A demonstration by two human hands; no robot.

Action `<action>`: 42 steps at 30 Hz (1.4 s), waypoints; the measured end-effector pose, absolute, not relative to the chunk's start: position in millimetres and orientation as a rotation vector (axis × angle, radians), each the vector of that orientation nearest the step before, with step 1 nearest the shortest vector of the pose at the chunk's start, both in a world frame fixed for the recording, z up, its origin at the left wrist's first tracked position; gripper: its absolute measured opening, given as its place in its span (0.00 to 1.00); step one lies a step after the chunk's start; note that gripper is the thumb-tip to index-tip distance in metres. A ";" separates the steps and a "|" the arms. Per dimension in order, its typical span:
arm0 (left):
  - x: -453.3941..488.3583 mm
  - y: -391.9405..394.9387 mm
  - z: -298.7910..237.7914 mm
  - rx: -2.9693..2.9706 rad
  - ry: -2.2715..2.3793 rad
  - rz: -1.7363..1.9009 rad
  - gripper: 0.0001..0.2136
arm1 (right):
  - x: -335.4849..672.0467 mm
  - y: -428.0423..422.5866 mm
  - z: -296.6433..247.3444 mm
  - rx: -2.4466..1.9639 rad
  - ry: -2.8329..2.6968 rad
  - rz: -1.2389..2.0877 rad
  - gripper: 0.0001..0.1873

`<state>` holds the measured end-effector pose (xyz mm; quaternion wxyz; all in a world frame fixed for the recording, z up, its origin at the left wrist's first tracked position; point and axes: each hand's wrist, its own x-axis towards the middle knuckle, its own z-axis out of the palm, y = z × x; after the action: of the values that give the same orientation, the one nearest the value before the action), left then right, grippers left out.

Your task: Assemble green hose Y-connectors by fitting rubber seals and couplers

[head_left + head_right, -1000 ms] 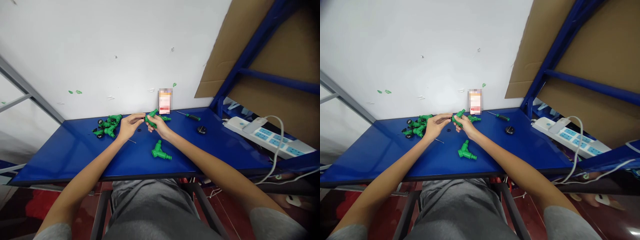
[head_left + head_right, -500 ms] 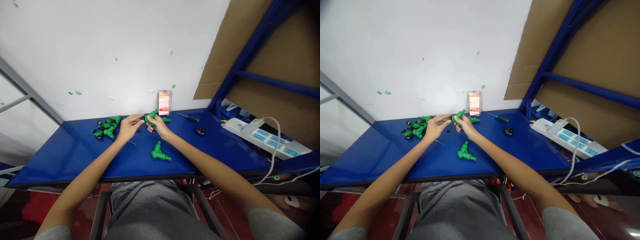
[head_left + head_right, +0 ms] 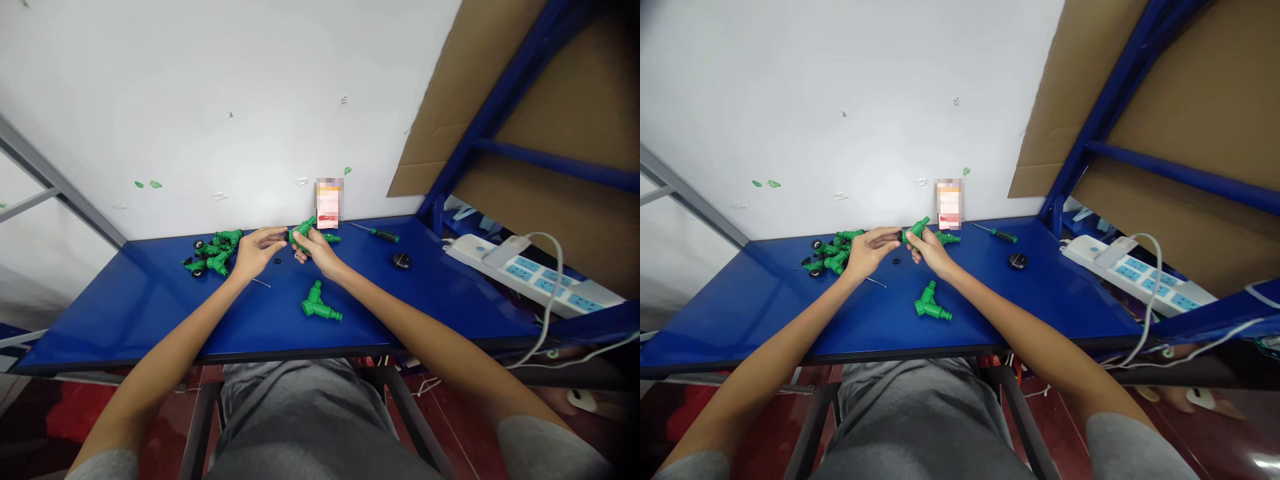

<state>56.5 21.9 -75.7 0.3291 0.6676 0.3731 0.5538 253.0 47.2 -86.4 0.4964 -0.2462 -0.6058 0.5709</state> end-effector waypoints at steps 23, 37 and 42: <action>57.7 15.0 -65.9 1.851 0.851 1.523 0.17 | 251.3 42.4 -81.1 -0.578 -1.459 1.393 0.31; 56.1 18.5 -66.9 1.596 0.903 1.569 0.19 | 249.3 33.5 -75.0 -0.574 -1.401 1.443 0.29; 52.8 20.0 -66.9 1.750 0.970 1.511 0.19 | 250.7 35.9 -75.5 -0.584 -1.384 1.441 0.31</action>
<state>52.8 20.0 -66.9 0.3119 0.6631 0.3675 0.5728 250.7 35.9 -75.5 0.5055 -0.2422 -0.5738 0.5971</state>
